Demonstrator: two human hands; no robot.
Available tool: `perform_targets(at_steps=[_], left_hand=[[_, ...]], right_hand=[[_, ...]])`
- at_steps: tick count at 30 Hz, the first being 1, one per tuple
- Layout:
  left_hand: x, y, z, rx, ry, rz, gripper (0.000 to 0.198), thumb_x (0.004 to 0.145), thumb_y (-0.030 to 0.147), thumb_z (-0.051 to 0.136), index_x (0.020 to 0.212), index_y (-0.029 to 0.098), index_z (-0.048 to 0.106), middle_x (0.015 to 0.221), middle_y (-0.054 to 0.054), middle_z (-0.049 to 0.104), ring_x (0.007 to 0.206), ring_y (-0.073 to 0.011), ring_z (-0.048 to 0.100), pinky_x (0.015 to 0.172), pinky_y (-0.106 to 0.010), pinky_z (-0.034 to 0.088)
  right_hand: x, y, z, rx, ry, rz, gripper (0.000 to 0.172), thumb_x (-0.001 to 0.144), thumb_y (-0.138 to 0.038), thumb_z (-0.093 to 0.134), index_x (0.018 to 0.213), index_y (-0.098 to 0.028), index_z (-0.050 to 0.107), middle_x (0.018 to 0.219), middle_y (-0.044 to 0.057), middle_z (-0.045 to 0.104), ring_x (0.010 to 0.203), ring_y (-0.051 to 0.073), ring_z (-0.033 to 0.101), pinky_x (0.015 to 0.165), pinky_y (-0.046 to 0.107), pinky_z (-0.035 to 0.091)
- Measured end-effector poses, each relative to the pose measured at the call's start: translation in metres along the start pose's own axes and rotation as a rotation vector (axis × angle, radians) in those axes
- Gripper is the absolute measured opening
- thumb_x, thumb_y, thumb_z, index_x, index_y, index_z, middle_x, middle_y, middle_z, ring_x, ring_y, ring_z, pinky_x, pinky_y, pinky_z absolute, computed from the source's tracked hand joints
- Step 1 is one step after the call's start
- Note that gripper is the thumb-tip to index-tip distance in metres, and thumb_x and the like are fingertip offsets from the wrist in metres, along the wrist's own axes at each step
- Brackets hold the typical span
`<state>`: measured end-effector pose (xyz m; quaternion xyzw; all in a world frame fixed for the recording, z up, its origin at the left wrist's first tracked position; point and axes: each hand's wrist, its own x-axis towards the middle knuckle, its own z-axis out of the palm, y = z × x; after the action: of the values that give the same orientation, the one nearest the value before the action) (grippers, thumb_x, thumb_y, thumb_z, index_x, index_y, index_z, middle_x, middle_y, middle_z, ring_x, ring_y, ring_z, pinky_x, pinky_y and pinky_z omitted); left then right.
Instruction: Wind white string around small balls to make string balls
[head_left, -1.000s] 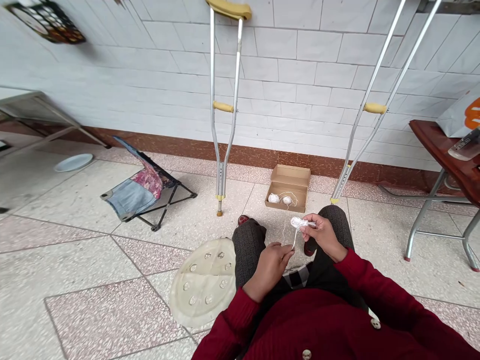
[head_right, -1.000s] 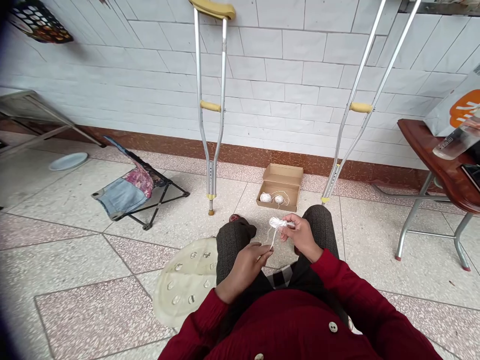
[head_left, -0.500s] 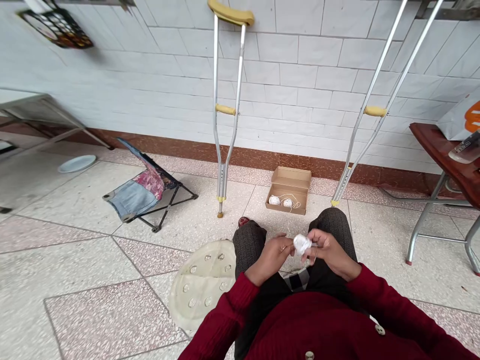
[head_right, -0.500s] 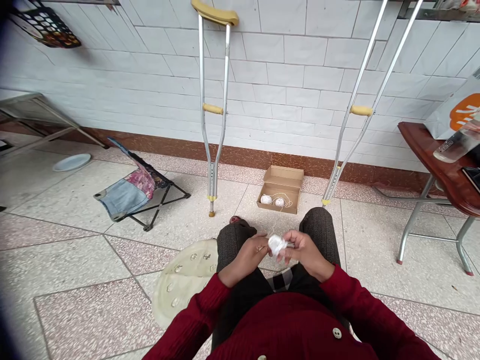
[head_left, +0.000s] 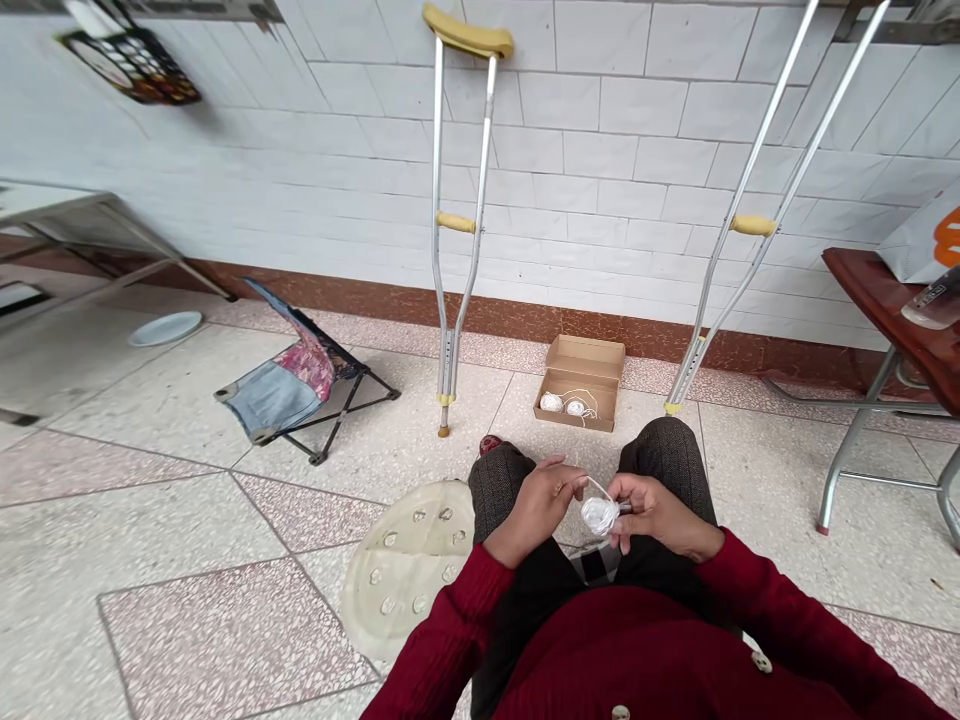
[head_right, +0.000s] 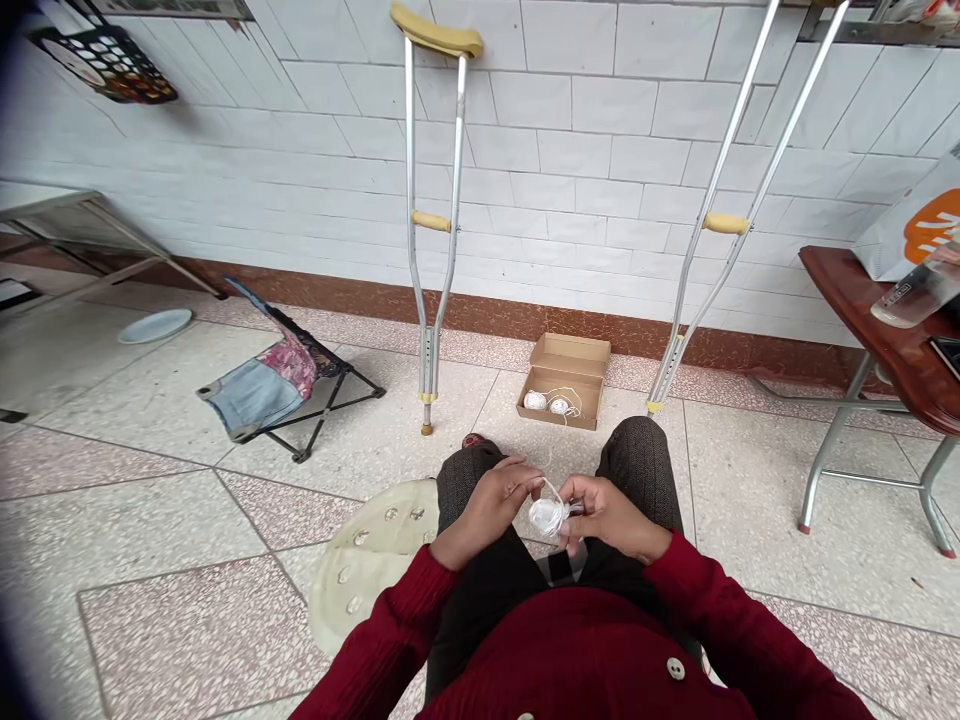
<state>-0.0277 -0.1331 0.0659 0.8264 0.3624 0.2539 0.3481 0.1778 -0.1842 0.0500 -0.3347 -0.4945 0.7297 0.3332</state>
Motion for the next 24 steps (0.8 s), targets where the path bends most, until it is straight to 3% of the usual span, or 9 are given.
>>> perform_targets(at_steps=[4,8,10,13,15,17,20,24], left_hand=[[-0.004,0.005,0.028,-0.102,-0.075,-0.038,0.038,0.096,0.024,0.041,0.064,0.016,0.06,0.069,-0.001,0.064,0.071,-0.0141,0.059,0.08,-0.025,0.045],[-0.014,0.014,0.038,0.072,-0.098,-0.01,0.038,0.097,0.021,0.041,0.063,0.017,0.058,0.058,0.003,0.058,0.059,-0.0114,0.054,0.093,-0.03,0.04],[-0.016,0.016,0.029,0.195,-0.073,0.042,0.032,0.096,0.018,0.041,0.071,0.017,0.06,0.063,0.002,0.061,0.062,-0.0124,0.056,0.1,-0.035,0.036],[-0.012,0.015,0.008,0.322,-0.053,0.131,0.027,0.094,0.017,0.043,0.076,0.018,0.062,0.072,-0.001,0.064,0.075,-0.0159,0.059,0.106,-0.041,0.03],[-0.006,0.012,-0.003,0.315,-0.056,0.157,0.027,0.094,0.017,0.043,0.076,0.018,0.062,0.074,-0.001,0.064,0.08,-0.0161,0.06,0.108,-0.042,0.027],[-0.001,0.007,-0.006,0.229,-0.046,0.127,0.028,0.096,0.019,0.043,0.075,0.017,0.062,0.073,0.001,0.064,0.078,-0.0146,0.059,0.107,-0.04,0.028],[0.002,0.002,0.005,0.031,-0.059,0.013,0.036,0.097,0.022,0.041,0.067,0.016,0.06,0.067,0.001,0.062,0.068,-0.0125,0.057,0.093,-0.032,0.04],[-0.006,0.006,0.032,-0.088,-0.112,-0.074,0.04,0.096,0.024,0.041,0.061,0.015,0.058,0.068,0.0,0.063,0.069,-0.013,0.058,0.075,-0.023,0.044]], right_hand=[[0.008,-0.029,-0.017,0.007,0.252,-0.129,0.027,0.072,-0.031,0.076,0.083,-0.017,0.056,0.069,0.001,0.067,0.055,0.013,0.063,0.049,0.023,0.05],[0.032,-0.008,-0.037,-0.173,0.56,-0.169,0.028,0.066,-0.029,0.077,0.074,-0.019,0.053,0.052,-0.006,0.059,0.042,0.011,0.056,0.042,0.021,0.044],[0.037,0.013,-0.033,-0.273,0.521,-0.095,0.027,0.064,-0.025,0.077,0.072,-0.019,0.052,0.05,-0.008,0.056,0.04,0.01,0.053,0.039,0.019,0.041],[0.03,0.033,-0.014,-0.26,0.246,0.034,0.024,0.064,-0.021,0.074,0.073,-0.02,0.052,0.051,-0.008,0.056,0.041,0.01,0.053,0.04,0.019,0.041],[0.018,0.028,-0.003,-0.156,0.1,0.074,0.023,0.067,-0.022,0.073,0.076,-0.02,0.052,0.053,-0.007,0.058,0.043,0.01,0.055,0.043,0.02,0.044],[0.008,0.012,0.002,-0.066,0.047,0.076,0.023,0.069,-0.024,0.072,0.08,-0.019,0.052,0.056,-0.005,0.062,0.046,0.011,0.057,0.044,0.021,0.045],[0.003,-0.018,-0.003,-0.007,0.113,0.037,0.023,0.068,-0.024,0.073,0.081,-0.017,0.056,0.062,-0.002,0.064,0.048,0.012,0.059,0.045,0.021,0.045],[0.022,-0.023,-0.02,-0.04,0.396,-0.044,0.015,0.067,-0.019,0.068,0.074,-0.016,0.055,0.056,-0.004,0.061,0.044,0.009,0.054,0.044,0.019,0.041]])
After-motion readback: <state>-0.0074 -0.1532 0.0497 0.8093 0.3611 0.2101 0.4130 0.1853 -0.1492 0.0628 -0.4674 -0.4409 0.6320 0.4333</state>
